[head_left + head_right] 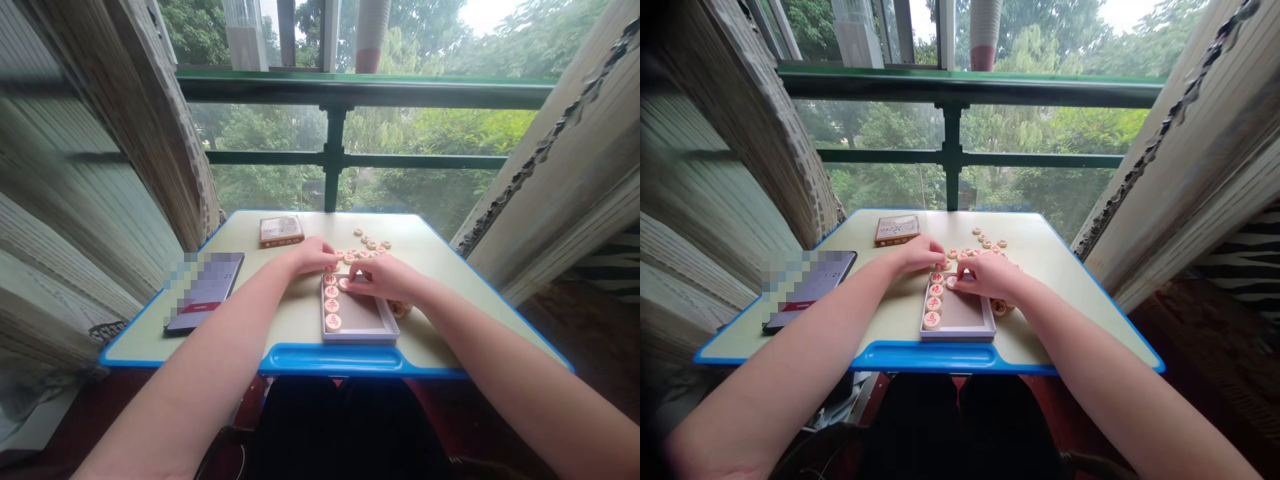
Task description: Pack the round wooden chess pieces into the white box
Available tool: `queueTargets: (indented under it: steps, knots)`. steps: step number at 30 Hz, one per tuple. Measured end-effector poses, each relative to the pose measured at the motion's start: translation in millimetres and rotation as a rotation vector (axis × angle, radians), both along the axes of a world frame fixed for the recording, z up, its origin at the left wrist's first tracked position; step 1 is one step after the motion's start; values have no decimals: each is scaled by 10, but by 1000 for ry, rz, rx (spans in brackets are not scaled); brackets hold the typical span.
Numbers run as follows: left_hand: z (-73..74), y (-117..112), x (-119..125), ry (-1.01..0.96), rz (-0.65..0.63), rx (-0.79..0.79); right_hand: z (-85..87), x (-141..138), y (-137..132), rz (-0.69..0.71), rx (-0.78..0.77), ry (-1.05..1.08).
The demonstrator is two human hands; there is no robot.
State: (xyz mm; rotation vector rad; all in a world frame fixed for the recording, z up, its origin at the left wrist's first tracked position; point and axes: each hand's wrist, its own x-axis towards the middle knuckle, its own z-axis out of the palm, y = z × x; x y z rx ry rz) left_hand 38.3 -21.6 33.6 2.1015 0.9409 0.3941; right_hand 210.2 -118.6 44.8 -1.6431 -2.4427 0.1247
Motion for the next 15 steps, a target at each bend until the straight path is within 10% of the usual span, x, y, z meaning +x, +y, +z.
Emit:
queueTargets:
  steps: [15]
  knots:
    - [-36, 18, 12, 11, 67, -49, -57, 8, 35, 19, 32, 18]
